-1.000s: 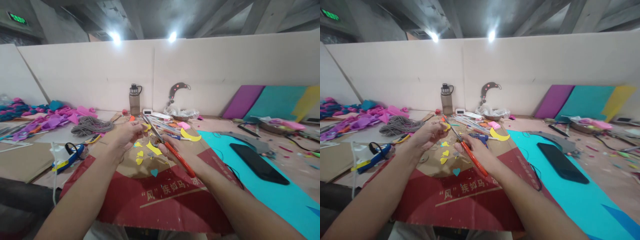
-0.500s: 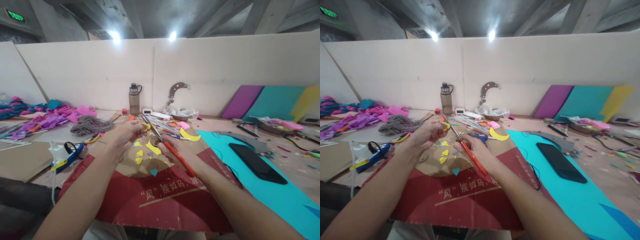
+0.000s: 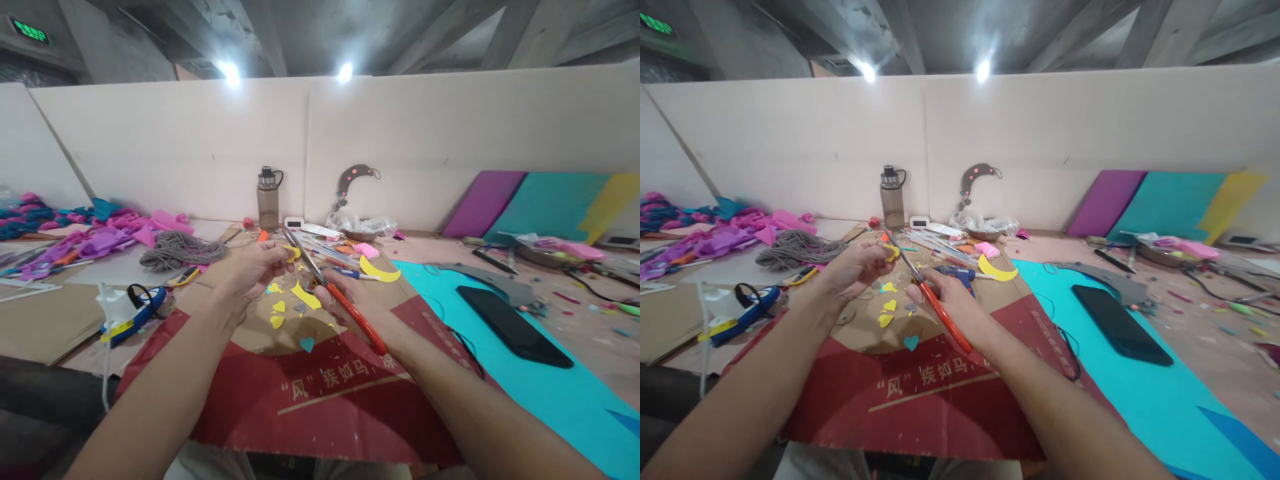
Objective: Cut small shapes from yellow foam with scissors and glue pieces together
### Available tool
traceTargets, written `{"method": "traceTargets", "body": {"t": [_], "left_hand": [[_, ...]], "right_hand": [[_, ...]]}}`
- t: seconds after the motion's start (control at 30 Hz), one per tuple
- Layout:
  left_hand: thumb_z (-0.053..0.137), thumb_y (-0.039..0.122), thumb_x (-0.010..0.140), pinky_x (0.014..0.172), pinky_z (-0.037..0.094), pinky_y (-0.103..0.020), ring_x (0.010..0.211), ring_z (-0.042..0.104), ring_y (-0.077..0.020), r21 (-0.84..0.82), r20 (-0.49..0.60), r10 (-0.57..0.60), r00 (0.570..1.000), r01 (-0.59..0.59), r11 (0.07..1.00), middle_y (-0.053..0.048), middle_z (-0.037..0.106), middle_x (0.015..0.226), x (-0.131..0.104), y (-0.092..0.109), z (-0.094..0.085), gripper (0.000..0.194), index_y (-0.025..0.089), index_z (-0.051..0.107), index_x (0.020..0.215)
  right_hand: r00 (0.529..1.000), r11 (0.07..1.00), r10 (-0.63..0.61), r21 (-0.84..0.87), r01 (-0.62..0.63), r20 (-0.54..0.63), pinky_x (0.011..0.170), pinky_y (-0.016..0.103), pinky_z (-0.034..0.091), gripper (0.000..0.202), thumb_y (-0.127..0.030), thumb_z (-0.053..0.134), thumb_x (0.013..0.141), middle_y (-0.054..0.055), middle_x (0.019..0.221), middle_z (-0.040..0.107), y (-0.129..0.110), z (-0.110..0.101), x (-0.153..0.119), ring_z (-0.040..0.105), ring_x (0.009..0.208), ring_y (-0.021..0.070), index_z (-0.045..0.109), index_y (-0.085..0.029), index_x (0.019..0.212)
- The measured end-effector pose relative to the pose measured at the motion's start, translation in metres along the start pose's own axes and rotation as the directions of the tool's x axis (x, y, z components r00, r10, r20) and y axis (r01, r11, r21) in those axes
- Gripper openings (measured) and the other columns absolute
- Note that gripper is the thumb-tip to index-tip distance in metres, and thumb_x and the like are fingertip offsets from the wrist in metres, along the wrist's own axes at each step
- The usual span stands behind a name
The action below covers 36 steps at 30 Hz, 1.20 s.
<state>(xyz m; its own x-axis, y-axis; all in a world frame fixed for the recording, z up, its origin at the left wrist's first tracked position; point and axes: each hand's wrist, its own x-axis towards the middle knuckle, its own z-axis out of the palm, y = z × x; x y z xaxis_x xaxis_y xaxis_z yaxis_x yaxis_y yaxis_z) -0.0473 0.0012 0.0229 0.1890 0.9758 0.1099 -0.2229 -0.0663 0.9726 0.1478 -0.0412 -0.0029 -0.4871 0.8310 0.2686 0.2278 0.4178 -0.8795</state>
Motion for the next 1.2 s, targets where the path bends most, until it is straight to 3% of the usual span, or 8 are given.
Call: {"method": "traceTargets", "body": {"t": [0.1, 0.67, 1.2], "left_hand": [[0.071, 0.016, 0.058, 0.056, 0.038, -0.021, 0.053, 0.049, -0.0062, 0.002, 0.002, 0.003, 1.000, -0.003, 1.000, 0.002, 0.056, 0.058, -0.0005, 0.0003, 0.0004, 0.012, 0.014, 0.059, 0.058], [0.073, 0.015, 0.058, 0.054, 0.039, -0.021, 0.051, 0.049, -0.0058, -0.008, -0.015, -0.025, 1.000, 0.025, 1.000, 0.002, 0.055, 0.058, -0.0007, 0.0010, 0.0003, 0.015, 0.014, 0.058, 0.057], [0.074, 0.018, 0.058, 0.055, 0.042, -0.020, 0.050, 0.052, -0.0062, 0.006, -0.063, -0.046, 0.997, 0.047, 0.999, 0.002, 0.057, 0.056, -0.0009, 0.0031, 0.0008, 0.017, 0.013, 0.058, 0.059]], "right_hand": [[1.000, 1.000, 0.019, 0.018, -0.019, -0.011, 0.052, 0.022, 0.032, 0.028, -0.048, 0.054, 0.087, -0.004, 0.067, 0.043, 0.0027, 0.0033, 0.0007, 0.036, 0.055, 0.0092, 0.054, -0.021, 0.094], [0.995, 0.994, 0.066, 0.083, -0.073, 0.075, 0.049, 0.022, 0.033, 0.039, -0.052, 0.056, 0.084, -0.006, 0.063, 0.037, -0.0015, 0.0002, 0.0012, 0.037, 0.052, 0.0088, 0.055, -0.020, 0.105], [0.995, 0.992, 0.085, 0.090, -0.089, 0.054, 0.043, 0.020, 0.029, 0.032, -0.051, 0.059, 0.082, -0.006, 0.059, 0.039, 0.0020, 0.0017, 0.0021, 0.038, 0.048, 0.0075, 0.052, -0.020, 0.087]]}}
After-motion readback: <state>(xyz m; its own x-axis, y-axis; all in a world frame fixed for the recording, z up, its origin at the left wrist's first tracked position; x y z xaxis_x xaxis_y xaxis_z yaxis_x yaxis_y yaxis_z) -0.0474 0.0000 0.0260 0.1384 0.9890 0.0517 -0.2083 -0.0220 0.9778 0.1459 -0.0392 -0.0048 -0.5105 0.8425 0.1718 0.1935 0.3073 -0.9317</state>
